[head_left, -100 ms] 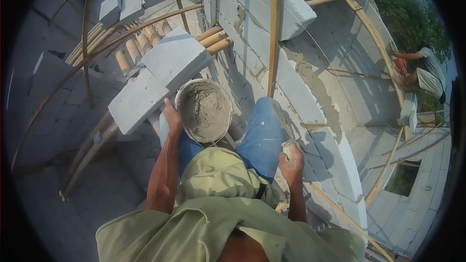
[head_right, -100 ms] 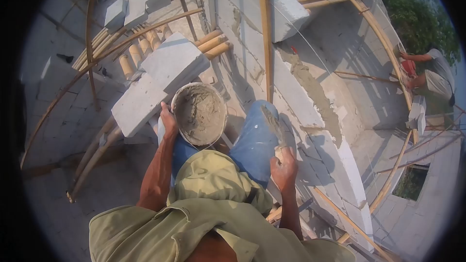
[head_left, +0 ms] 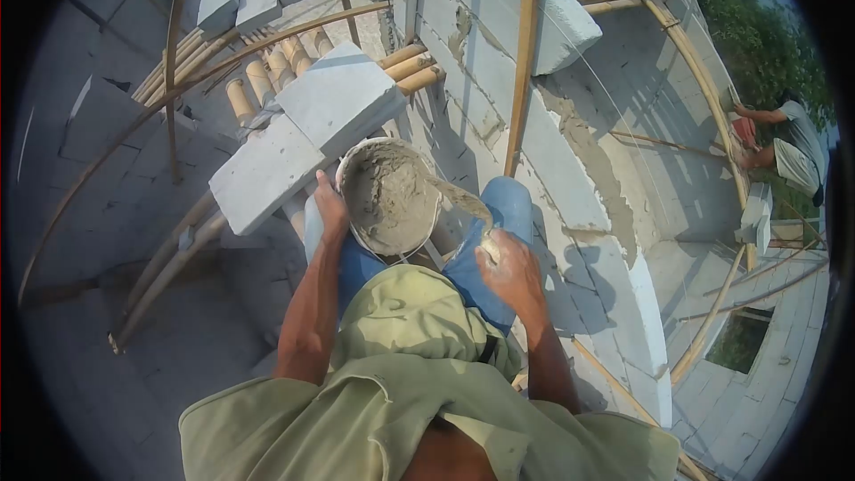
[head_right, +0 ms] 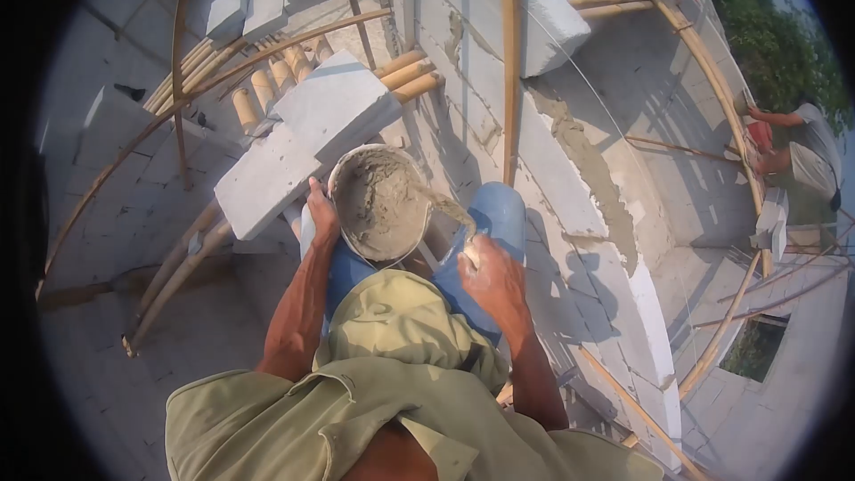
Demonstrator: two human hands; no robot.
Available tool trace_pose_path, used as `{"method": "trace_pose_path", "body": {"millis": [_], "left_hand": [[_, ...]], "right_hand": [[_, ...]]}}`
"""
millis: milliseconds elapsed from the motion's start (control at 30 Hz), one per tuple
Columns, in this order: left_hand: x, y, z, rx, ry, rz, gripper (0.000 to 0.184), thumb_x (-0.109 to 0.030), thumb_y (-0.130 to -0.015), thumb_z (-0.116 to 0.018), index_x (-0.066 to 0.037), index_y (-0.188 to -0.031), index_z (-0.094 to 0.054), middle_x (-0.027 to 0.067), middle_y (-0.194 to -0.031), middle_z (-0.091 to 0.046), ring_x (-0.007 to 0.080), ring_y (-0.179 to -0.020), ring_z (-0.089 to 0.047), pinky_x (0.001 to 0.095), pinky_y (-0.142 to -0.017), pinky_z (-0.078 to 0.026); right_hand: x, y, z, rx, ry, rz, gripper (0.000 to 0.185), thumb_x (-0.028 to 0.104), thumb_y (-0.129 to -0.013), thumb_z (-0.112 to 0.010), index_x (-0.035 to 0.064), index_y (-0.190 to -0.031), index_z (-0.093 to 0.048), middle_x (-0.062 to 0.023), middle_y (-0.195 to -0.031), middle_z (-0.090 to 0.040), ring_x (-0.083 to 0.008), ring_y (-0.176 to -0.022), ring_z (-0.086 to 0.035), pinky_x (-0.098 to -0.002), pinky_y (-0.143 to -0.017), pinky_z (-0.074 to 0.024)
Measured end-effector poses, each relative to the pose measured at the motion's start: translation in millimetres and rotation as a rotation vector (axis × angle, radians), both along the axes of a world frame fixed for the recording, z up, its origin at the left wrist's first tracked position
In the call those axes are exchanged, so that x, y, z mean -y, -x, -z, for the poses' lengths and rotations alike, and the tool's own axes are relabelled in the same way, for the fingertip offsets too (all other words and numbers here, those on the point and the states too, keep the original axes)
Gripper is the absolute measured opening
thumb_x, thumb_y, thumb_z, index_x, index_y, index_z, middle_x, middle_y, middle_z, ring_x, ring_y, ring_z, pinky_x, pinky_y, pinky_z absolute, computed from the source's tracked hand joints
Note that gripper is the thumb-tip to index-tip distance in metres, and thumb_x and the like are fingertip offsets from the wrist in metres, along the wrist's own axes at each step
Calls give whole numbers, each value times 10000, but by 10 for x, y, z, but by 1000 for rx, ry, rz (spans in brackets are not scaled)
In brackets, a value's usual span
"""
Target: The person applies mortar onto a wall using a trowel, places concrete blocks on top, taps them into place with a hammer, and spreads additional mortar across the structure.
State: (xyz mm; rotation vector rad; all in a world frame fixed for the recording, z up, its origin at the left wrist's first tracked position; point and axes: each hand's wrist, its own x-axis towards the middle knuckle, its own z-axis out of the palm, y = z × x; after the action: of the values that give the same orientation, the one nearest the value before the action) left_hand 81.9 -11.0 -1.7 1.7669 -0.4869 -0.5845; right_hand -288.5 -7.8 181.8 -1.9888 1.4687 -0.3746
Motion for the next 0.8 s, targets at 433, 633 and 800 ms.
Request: {"method": "trace_pose_path", "body": {"millis": [433,633,800], "left_hand": [[-77,605,60,-53,80,-46,710,-515,-1132,-289,26,-713,-478,40,-669,-490,158,-678,-406,408,-615,-350],[-88,553,140,-54,68,-50,698,-521,-1134,-286,-1,-730,-517,23,-699,-513,160,-694,-414,382,-642,-369],[-89,602,-17,-256,160,89,777,-490,-1140,-217,73,-999,-734,114,-877,-723,222,-822,-645,368,-808,-508]], "right_hand": [[324,-1121,916,-87,-209,-577,286,289,-935,-635,19,-864,-697,-142,-730,-677,-319,-639,-683,-457,-590,-560],[335,-842,886,334,-1261,-56,347,366,-1032,-589,60,-868,-612,-30,-733,-578,-140,-543,-547,-310,-451,-455],[215,-363,794,943,-1588,52,328,377,-1043,-567,56,-990,-605,9,-742,-554,-88,-528,-498,-269,-431,-403]]}}
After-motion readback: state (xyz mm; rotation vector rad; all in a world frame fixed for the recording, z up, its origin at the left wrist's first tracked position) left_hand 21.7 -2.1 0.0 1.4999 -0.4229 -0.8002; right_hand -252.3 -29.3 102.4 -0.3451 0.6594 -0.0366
